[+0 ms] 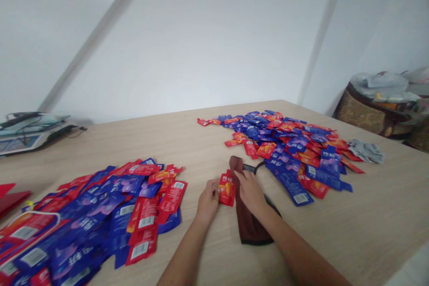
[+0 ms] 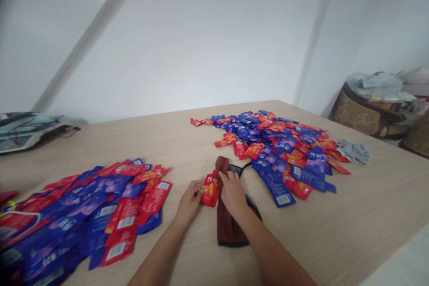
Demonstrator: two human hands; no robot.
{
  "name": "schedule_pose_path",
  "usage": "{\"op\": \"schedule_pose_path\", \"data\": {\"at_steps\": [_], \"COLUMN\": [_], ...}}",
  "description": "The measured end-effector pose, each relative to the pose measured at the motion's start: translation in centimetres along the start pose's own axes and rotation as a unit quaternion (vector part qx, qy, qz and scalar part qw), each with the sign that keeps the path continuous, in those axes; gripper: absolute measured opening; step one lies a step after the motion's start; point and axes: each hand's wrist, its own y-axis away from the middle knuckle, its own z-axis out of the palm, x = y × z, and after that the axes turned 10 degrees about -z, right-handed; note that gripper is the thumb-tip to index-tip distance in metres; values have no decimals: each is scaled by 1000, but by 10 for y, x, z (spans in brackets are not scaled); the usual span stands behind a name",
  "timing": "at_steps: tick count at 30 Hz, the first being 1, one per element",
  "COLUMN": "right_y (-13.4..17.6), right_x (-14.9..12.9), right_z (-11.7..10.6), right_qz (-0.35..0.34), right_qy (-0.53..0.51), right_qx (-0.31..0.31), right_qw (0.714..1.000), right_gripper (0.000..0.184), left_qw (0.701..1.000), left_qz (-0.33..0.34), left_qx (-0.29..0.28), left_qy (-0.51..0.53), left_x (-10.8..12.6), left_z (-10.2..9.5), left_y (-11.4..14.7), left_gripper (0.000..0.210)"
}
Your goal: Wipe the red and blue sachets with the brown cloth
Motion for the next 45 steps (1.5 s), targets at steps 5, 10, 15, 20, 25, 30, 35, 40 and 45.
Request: {"op": "schedule_pose_path", "data": {"at_steps": [5, 10, 15, 20, 25, 30, 35, 40, 45], "right_y": [17, -10, -6, 12, -10, -7, -6, -15, -12], "right_x": [-49, -20, -9, -43, -21, -10, -8, 20, 31], "right_z": [13, 13, 3, 9, 8, 3, 3, 9, 15], "right_qz": [-97, -3, 12, -99, -20, -37, -59, 19, 33], "right_qy": [-14, 41, 28, -1, 39, 19, 9, 2, -70], "right_qx": [-20, -57, -27, -45, -64, -21, -43, -15, 48], "right_qw": [995, 998, 999, 994, 997, 999, 997, 1000, 996], "right_gripper": [53, 46, 55, 53, 45, 55, 51, 50, 46], "left_qw": [998, 998, 995, 995, 997, 999, 999, 979, 941], "left_qz": [-29, -30, -35, -42, -46, -8, -11, -23, 162], "left_qx": [54, 43, 53, 63, 38, -27, -34, 93, 120], "left_qy": [-10, 30, 77, 67, 58, 33, -15, -178, -274], "left_x": [1, -4, -3, -2, -5, -1, 4, 7, 19], "left_z": [4, 4, 4, 2, 1, 2, 1, -13, -7], "left_y": [-4, -8, -6, -8, -8, -2, -1, 6, 13], "left_gripper": [27, 24, 28, 27, 20, 14, 15, 15, 36]}}
